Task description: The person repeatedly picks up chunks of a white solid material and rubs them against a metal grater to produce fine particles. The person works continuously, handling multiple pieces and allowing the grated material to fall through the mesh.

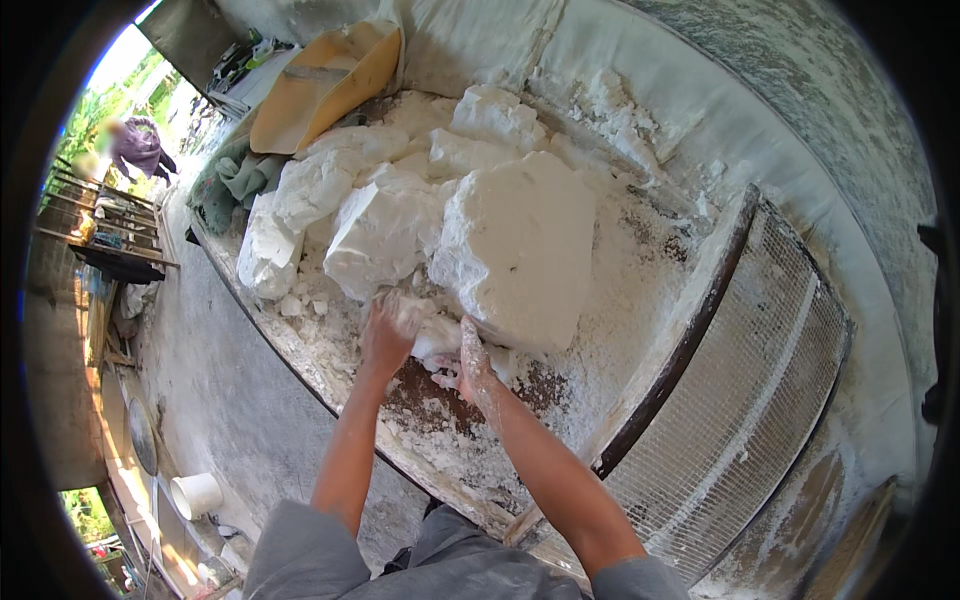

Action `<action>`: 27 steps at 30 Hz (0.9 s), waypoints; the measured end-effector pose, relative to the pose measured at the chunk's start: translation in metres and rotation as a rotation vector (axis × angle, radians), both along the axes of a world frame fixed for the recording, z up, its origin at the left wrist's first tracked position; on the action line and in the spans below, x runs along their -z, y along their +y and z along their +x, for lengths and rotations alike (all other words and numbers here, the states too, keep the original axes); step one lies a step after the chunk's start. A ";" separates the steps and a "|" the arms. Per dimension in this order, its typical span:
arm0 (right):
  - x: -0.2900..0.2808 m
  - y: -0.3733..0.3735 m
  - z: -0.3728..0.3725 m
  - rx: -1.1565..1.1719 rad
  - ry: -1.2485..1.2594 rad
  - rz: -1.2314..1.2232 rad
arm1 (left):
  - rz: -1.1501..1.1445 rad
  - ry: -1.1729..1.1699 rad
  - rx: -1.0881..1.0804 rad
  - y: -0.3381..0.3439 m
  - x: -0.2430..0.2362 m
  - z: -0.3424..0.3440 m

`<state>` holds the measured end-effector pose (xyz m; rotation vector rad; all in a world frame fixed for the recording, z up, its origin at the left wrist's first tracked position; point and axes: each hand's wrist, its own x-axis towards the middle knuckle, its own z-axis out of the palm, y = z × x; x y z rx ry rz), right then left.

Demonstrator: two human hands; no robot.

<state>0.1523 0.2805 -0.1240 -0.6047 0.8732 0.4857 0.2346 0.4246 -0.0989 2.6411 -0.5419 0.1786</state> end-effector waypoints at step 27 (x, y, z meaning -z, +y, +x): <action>0.063 -0.030 -0.045 0.084 0.264 -0.760 | -0.790 1.256 -0.374 0.012 0.025 -0.019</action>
